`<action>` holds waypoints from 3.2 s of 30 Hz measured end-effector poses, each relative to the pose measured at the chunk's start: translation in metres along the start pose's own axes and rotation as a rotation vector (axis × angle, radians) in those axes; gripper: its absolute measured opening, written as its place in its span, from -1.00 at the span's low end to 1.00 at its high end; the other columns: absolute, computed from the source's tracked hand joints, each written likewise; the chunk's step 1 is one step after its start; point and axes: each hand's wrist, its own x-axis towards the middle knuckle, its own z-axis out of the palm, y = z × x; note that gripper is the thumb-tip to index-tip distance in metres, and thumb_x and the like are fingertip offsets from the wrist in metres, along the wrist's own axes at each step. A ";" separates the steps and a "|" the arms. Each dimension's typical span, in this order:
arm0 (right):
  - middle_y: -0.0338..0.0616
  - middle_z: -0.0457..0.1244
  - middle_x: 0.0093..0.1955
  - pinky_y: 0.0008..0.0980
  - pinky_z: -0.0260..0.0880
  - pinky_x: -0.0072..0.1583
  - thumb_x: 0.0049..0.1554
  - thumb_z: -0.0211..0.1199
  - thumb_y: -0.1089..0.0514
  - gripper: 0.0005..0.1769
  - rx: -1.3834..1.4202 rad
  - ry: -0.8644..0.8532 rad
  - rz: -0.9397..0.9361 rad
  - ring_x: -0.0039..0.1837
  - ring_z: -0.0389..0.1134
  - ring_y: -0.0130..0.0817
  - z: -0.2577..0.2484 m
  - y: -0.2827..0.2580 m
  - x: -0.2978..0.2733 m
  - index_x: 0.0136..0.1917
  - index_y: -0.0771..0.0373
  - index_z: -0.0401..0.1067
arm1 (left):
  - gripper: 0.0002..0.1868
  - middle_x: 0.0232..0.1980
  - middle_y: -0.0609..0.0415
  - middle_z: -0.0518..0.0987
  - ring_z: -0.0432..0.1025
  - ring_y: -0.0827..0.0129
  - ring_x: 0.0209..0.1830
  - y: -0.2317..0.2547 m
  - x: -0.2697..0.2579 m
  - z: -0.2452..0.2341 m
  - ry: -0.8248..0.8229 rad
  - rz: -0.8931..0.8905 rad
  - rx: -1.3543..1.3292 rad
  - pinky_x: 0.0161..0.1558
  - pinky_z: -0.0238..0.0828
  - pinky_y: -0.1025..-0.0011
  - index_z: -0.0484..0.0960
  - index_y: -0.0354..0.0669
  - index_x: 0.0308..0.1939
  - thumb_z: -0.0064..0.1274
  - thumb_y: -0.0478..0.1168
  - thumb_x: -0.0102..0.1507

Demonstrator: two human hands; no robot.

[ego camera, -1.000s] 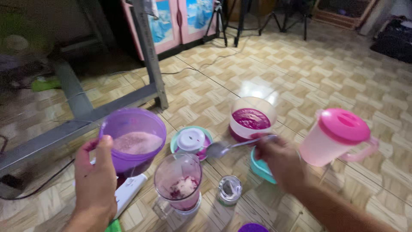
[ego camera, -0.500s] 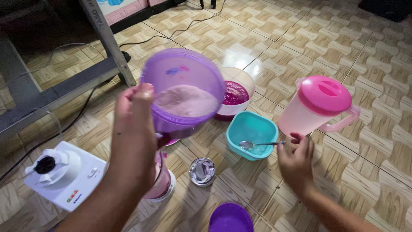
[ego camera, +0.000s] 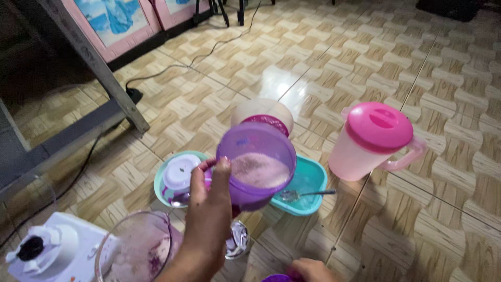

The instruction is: The person adds a pink fruit puree into a blender jar using a spoon, then adds a white granular substance from a purple container, and finally pours a liquid from a green-labeled can into the jar. The clip ends before blending occurs.

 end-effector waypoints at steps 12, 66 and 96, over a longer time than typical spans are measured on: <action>-0.04 0.40 0.15 -0.37 0.52 0.20 0.10 0.29 0.28 -0.76 0.690 0.836 -0.185 0.19 0.47 -0.32 -0.230 -0.170 -0.076 0.05 0.25 0.39 | -0.41 -0.07 -0.11 0.65 0.53 0.26 -0.09 -0.107 0.051 -0.009 -0.125 -0.076 0.116 0.00 0.46 0.30 0.46 0.01 0.30 0.01 0.15 0.26; 0.43 0.11 0.48 0.17 0.19 0.46 0.21 0.05 -0.49 0.05 1.707 0.432 -0.263 0.45 0.23 0.26 -0.175 -0.150 -0.017 0.53 0.46 0.08 | -0.33 0.04 -0.17 0.69 0.62 0.24 0.03 -0.167 0.069 -0.001 -0.591 0.041 -0.172 0.14 0.54 0.29 0.30 -0.26 0.34 0.08 -0.30 0.14; 0.19 0.25 0.37 0.10 0.27 0.38 0.31 -0.03 -0.29 -0.26 1.713 0.205 -0.374 0.37 0.29 0.04 -0.167 -0.244 -0.003 0.49 0.32 0.19 | 0.09 0.48 -0.68 -0.15 -0.08 -0.79 0.40 0.064 -0.070 0.037 -0.517 0.585 1.600 0.10 0.23 -0.47 -0.05 0.49 0.60 0.16 0.42 0.10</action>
